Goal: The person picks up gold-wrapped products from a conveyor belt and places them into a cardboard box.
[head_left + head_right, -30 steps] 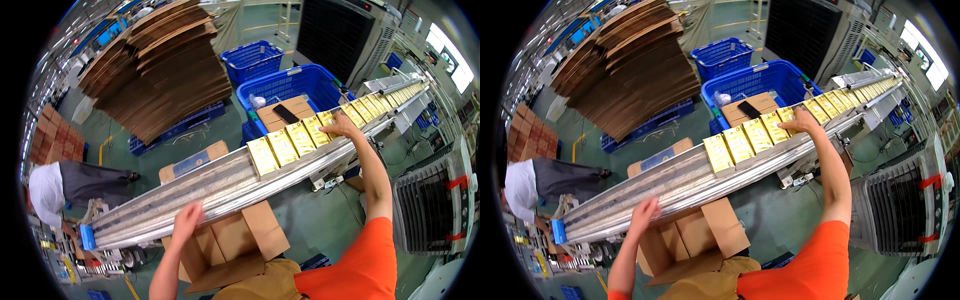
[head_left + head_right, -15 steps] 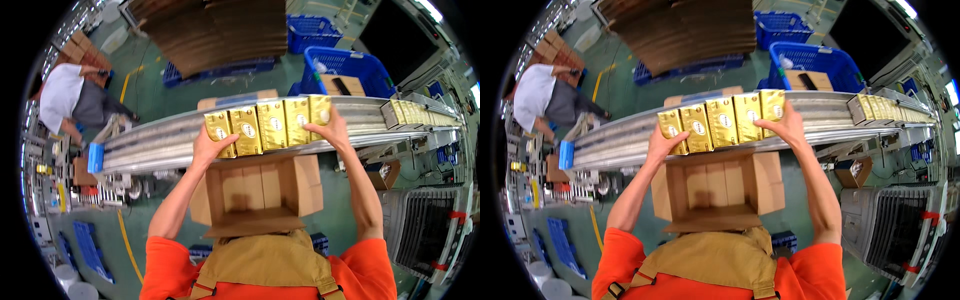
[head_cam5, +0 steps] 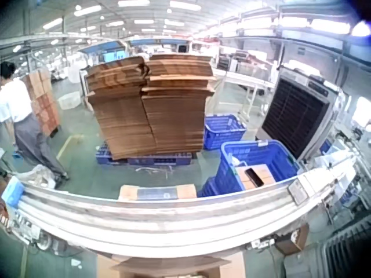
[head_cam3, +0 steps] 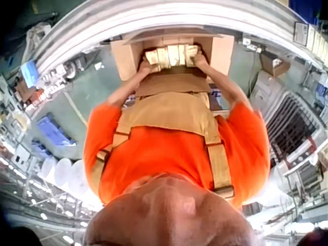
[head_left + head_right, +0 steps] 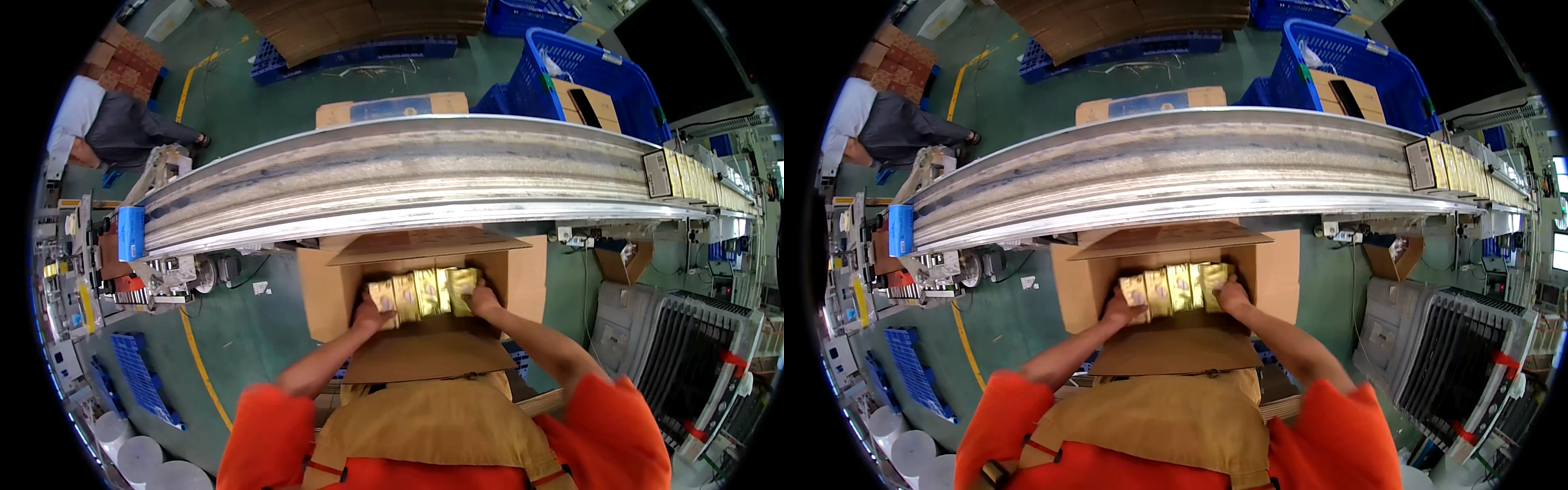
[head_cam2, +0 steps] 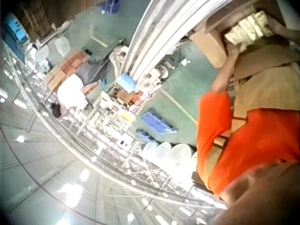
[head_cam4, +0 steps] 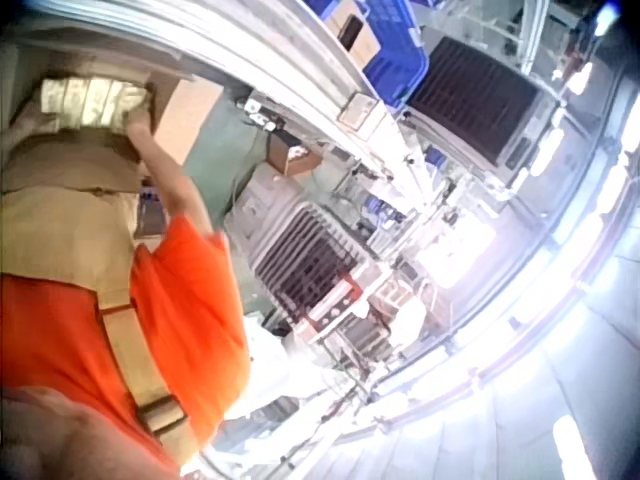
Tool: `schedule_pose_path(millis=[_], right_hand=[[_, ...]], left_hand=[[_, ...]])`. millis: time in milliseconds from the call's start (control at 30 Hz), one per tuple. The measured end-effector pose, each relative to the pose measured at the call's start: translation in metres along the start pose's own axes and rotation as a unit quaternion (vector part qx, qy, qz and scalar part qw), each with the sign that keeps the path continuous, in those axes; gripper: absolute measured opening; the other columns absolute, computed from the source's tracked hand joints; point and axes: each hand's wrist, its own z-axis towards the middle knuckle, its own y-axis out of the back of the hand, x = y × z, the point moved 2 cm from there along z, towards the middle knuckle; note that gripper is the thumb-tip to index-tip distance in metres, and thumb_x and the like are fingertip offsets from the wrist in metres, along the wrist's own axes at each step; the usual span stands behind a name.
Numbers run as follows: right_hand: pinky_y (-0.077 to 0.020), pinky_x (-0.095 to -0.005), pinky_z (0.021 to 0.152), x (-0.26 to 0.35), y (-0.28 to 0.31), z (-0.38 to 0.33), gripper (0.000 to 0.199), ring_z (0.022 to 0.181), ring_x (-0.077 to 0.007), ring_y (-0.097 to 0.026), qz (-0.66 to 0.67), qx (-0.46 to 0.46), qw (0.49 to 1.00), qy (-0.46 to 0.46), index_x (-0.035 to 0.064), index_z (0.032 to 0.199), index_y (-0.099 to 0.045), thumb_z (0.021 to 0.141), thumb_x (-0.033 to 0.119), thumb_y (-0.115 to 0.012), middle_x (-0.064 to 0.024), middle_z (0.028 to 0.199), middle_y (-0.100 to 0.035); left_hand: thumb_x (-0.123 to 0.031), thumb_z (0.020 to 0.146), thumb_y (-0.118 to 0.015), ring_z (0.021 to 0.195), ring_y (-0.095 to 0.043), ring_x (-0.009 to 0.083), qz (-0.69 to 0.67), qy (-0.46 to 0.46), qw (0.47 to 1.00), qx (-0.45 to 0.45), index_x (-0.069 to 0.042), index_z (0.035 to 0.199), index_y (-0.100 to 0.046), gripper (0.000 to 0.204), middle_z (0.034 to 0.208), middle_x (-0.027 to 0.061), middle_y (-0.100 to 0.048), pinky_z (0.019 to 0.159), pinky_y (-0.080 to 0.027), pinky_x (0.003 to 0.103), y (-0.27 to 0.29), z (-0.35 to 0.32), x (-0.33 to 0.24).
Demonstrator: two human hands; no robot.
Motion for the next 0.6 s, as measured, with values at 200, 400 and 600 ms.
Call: schedule_pose_path(millis=[200, 400, 600], right_hand=[[-0.0542, -0.0415, 0.070, 0.021, 0.004, 0.029, 0.021, 0.085, -0.0261, -0.067, -0.198, 0.043, 0.973, 0.113, 0.0044, 0.087, -0.069, 0.082, 0.016, -0.053, -0.0165, 0.090, -0.068], [-0.0435, -0.0440, 0.094, 0.010, -0.047, 0.025, 0.054, 0.113, -0.0361, -0.053, -0.049, 0.134, 0.985, 0.096, 0.0026, 0.126, -0.044, 0.086, 0.037, -0.057, -0.0243, 0.114, -0.057], [-0.0483, -0.0440, 0.078, 0.031, 0.055, -0.035, 0.036, 0.088, -0.0342, -0.061, 0.061, 0.058, 0.938, 0.337, 0.0090, 0.110, -0.060, 0.087, 0.037, -0.057, -0.0180, 0.096, -0.064]], left_hand=[[-0.020, 0.088, -0.054, 0.097, -0.063, 0.0316, 0.244, 0.042, 0.965, 0.091, 0.001, 0.123, -0.049, 0.041, 0.104, 0.0177, -0.065, 0.079, -0.051, 0.045, -0.076, 0.075, 0.030], [-0.038, 0.084, -0.059, 0.116, -0.047, 0.0376, 0.174, -0.209, 0.956, 0.108, -0.012, 0.128, -0.046, 0.053, 0.124, 0.0222, -0.048, 0.094, -0.042, 0.048, -0.026, 0.030, -0.019], [-0.047, 0.084, -0.058, 0.127, -0.039, 0.0359, 0.273, -0.213, 0.929, 0.132, -0.009, 0.138, -0.036, 0.069, 0.143, 0.0209, -0.033, 0.102, -0.038, 0.042, -0.045, 0.044, -0.022]])
